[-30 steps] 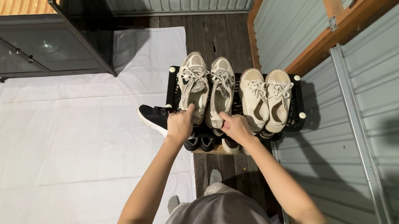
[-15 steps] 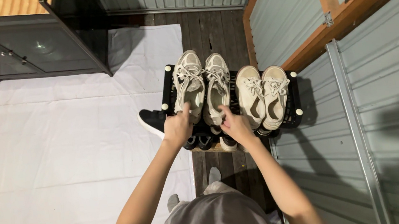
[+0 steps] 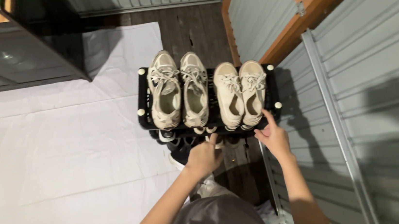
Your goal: The person wipes a black sneaker with a pink cloth, focusing on the sole and sides. The person then places the shoe back on the shoe rack and repeats the wiping process on the same shoe.
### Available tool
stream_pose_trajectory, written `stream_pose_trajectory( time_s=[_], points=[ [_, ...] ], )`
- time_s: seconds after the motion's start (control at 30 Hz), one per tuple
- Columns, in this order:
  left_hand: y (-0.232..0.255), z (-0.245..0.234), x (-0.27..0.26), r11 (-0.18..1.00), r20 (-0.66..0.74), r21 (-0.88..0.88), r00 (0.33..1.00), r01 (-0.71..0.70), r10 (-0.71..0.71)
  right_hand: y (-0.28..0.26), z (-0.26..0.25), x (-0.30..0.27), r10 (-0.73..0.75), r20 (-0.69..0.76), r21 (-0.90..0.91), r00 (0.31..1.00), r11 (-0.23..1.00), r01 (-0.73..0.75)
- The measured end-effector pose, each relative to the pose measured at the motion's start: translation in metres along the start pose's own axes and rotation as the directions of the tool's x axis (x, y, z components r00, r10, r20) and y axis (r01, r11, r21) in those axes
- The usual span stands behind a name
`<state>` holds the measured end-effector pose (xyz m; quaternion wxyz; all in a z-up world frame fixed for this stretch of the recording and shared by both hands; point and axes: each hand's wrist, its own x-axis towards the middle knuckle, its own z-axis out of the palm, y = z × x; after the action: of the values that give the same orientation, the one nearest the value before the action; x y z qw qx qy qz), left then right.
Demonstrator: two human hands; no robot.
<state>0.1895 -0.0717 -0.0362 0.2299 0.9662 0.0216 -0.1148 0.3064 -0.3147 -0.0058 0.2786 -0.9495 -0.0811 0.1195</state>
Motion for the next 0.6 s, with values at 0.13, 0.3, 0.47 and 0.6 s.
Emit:
stream_pose_trajectory(
  time_s=[0.13, 0.3, 0.47, 0.6],
  points=[
    [0.042, -0.014, 0.026, 0.997, 0.178, -0.07, 0.984, 0.024, -0.011, 0.024, 0.01, 0.018, -0.047, 0.054, -0.04, 0.997, 0.998, 0.049],
    [0.061, -0.007, 0.067, 0.981, 0.133, -0.163, 0.988, 0.104, -0.082, 0.035, 0.023, 0.033, -0.173, 0.088, -0.229, 0.981, 0.955, 0.189],
    [0.039, 0.051, 0.112, 0.988, 0.008, -0.114, 0.994, 0.107, -0.107, 0.086, 0.061, 0.062, -0.277, 0.004, -0.323, 0.961, 0.909, 0.263],
    [0.038, 0.062, 0.117, 0.993, -0.11, -0.044, 0.987, 0.111, -0.115, 0.086, 0.055, 0.066, -0.431, -0.051, -0.334, 0.901, 0.857, 0.391]
  ],
)
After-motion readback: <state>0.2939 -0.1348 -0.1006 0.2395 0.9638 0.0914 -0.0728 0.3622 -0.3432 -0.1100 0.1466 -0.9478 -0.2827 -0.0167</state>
